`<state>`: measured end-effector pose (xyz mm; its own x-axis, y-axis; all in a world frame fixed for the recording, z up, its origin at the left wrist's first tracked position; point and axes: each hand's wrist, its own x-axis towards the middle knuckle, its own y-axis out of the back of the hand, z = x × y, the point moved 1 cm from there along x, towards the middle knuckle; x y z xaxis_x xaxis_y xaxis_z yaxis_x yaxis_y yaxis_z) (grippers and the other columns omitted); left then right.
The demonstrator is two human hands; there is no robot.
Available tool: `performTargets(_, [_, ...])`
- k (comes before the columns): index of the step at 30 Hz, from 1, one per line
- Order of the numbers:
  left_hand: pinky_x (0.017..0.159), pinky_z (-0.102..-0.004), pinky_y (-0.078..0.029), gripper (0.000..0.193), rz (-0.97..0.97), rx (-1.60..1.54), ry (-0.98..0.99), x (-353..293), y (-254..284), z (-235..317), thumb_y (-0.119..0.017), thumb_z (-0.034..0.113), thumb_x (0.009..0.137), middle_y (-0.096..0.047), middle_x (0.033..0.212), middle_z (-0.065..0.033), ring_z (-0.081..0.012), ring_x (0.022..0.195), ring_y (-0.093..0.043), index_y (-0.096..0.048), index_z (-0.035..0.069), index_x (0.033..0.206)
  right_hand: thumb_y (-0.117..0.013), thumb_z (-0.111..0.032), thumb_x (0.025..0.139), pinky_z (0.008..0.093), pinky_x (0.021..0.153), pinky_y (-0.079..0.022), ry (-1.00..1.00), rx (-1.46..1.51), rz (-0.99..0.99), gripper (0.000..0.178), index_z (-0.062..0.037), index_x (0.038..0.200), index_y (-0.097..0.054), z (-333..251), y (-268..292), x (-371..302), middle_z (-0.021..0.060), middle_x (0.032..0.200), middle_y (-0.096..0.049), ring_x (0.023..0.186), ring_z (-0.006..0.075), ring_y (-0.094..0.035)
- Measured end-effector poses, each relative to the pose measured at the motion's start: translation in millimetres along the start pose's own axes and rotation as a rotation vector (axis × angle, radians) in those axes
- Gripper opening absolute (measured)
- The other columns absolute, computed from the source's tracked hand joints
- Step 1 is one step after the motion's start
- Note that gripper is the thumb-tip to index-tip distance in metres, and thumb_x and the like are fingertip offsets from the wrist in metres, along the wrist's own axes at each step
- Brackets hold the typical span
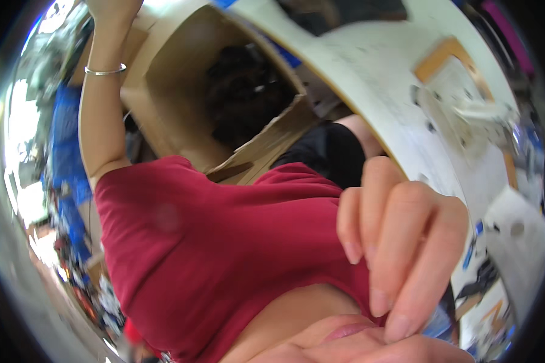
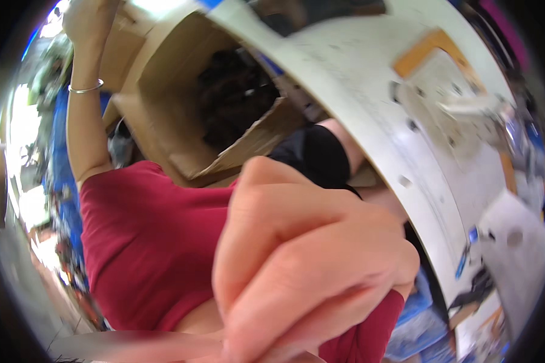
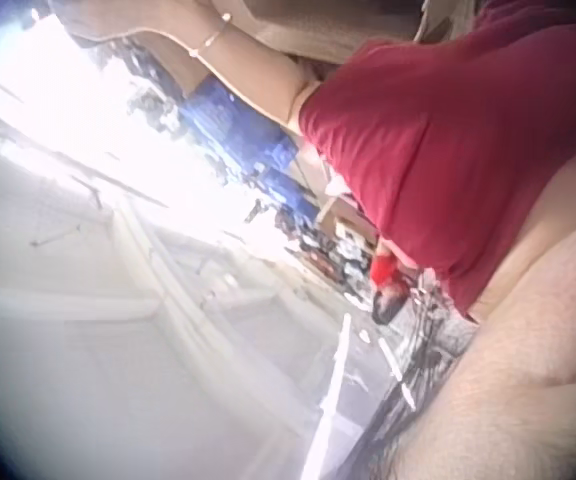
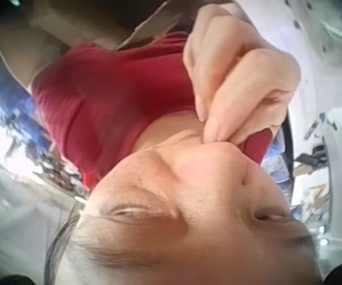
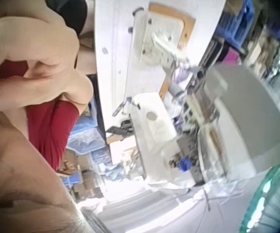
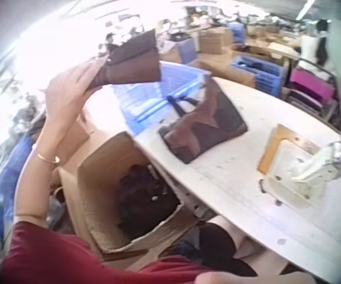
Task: The person sews boot uppers using a sewing machine, guiding each piece under the needle and retrieving additional boot parts from a cardboard box.
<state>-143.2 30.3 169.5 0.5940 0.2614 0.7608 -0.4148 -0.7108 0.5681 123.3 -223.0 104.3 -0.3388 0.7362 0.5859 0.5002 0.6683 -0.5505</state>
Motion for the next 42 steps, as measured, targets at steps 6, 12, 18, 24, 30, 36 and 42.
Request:
performTargets(6, [0.072,-0.0346,-0.050,0.062,-0.446,1.083,0.322,-150,160,-68,-0.069,0.024,0.077,-0.063,0.101,-0.0069,-0.0245,0.088,-0.063,-0.047,0.020,0.134,-0.077,-0.021,0.077,0.0200,0.064,-0.038,-0.217,0.177,-0.131,0.010,-0.0139,0.077,-0.070,58,-19,30,0.0000,0.083,-0.059,0.078,0.0105,-0.045])
performTargets(12, [0.068,-0.0411,-0.051,0.053,-0.755,1.309,0.628,-344,230,-102,-0.066,0.038,0.079,-0.066,0.096,-0.0006,-0.0241,0.085,-0.064,-0.049,0.028,0.129,-0.068,-0.026,0.078,0.0256,0.072,-0.034,-0.208,0.416,-0.262,0.019,-0.0106,0.089,-0.072,107,-49,41,0.0104,0.093,-0.059,0.080,0.0170,-0.048])
performTargets(18, [0.102,-0.0726,-0.019,0.100,-1.414,0.751,1.639,-559,200,-34,-0.073,0.035,0.078,-0.006,0.157,0.0022,-0.0462,0.140,-0.002,-0.003,0.035,0.148,-0.049,-0.004,0.090,0.0240,0.070,-0.040,-0.074,0.452,-0.317,0.025,-0.0049,0.104,-0.070,115,-56,45,0.0141,0.105,-0.056,0.081,0.0169,-0.049])
performTargets(24, [0.095,-0.0546,-0.041,0.045,-1.413,0.937,1.222,-567,187,-71,-0.052,0.037,0.089,-0.047,0.136,-0.0107,-0.0331,0.129,-0.039,-0.050,0.017,0.129,-0.052,-0.012,0.092,0.0220,0.059,-0.037,-0.015,0.568,-0.156,0.023,-0.0053,0.100,-0.072,110,-58,42,0.0167,0.102,-0.057,0.076,0.0142,-0.045])
performTargets(30, [0.082,-0.0430,-0.051,0.032,-0.792,0.684,1.317,-394,94,-90,-0.049,0.038,0.090,-0.067,0.107,-0.0103,-0.0323,0.100,-0.063,-0.066,0.019,0.109,-0.052,-0.006,0.091,0.0238,0.061,-0.037,0.318,0.253,-0.141,0.023,-0.0098,0.089,-0.074,96,-46,52,0.0114,0.091,-0.060,0.071,0.0142,-0.047])
performTargets(36, [0.068,-0.0280,-0.049,0.047,-0.419,-1.154,1.222,-179,-81,41,-0.047,0.042,0.096,-0.068,0.099,-0.0085,-0.0145,0.072,-0.060,-0.065,0.001,0.110,-0.055,-0.003,0.087,0.0253,0.065,-0.039,0.040,-0.005,-0.030,0.024,-0.0112,0.071,-0.070,54,-12,21,0.0079,0.087,-0.061,0.076,0.0178,-0.046])
performTargets(42, [0.039,-0.0276,-0.036,0.049,-0.372,-1.806,1.737,-76,-157,141,-0.065,0.053,0.082,-0.057,0.073,-0.0055,-0.0172,0.046,-0.050,-0.059,0.005,0.092,-0.056,0.006,0.084,0.0245,0.072,-0.043,-0.040,-0.332,0.400,0.012,-0.0003,0.080,-0.065,37,44,-47,0.0114,0.090,-0.060,0.079,0.0145,-0.055])
